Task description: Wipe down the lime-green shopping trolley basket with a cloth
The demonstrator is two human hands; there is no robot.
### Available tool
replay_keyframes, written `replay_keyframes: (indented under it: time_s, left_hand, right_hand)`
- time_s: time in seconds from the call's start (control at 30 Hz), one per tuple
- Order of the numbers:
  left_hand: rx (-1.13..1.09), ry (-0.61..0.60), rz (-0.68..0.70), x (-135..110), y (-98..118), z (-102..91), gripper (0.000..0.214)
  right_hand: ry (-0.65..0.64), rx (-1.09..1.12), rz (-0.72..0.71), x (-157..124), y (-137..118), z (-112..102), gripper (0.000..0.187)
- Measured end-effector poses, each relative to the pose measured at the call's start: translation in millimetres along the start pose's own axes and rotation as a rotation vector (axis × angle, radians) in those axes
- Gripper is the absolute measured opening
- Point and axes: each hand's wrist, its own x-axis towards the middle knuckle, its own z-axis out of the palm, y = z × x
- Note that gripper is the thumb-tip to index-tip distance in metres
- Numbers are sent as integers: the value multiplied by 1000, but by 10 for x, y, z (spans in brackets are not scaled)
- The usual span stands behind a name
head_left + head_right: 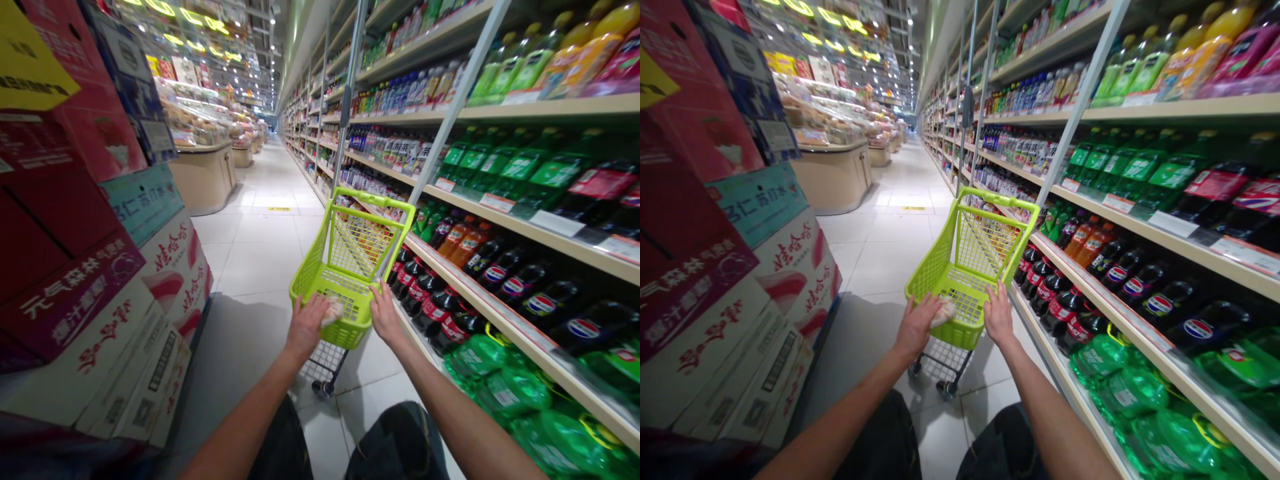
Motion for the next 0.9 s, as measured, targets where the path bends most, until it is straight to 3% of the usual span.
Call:
replay_keyframes:
  time_s: [0.1, 0.3, 0.47, 0.53, 0.7, 0.77, 0.9]
  left_hand:
    - [-35, -29, 110, -17, 97, 24, 40]
    - [143, 18, -162, -15, -328, -133, 41]
    - [92, 15, 86, -35, 2, 67, 41]
    - [83, 13, 145, -32, 31, 93, 39]
    - [173, 39, -53, -22, -260, -47, 38]
    - [163, 43, -54, -31, -189, -23, 37]
    - [75, 30, 108, -44, 177, 133, 36]
  right_hand:
    - [-23, -16, -17, 8, 13, -29, 44]
    - [-25, 13, -51, 30, 76, -24, 45]
    - [-29, 39, -65, 57, 120, 7, 45]
    - [-54, 38, -82, 73, 165, -18, 45]
    - [-78, 12, -57, 103, 264, -103, 46]
    - [-75, 5, -43, 113, 276, -116, 46]
    - [-96, -3, -42, 144, 317, -123, 46]
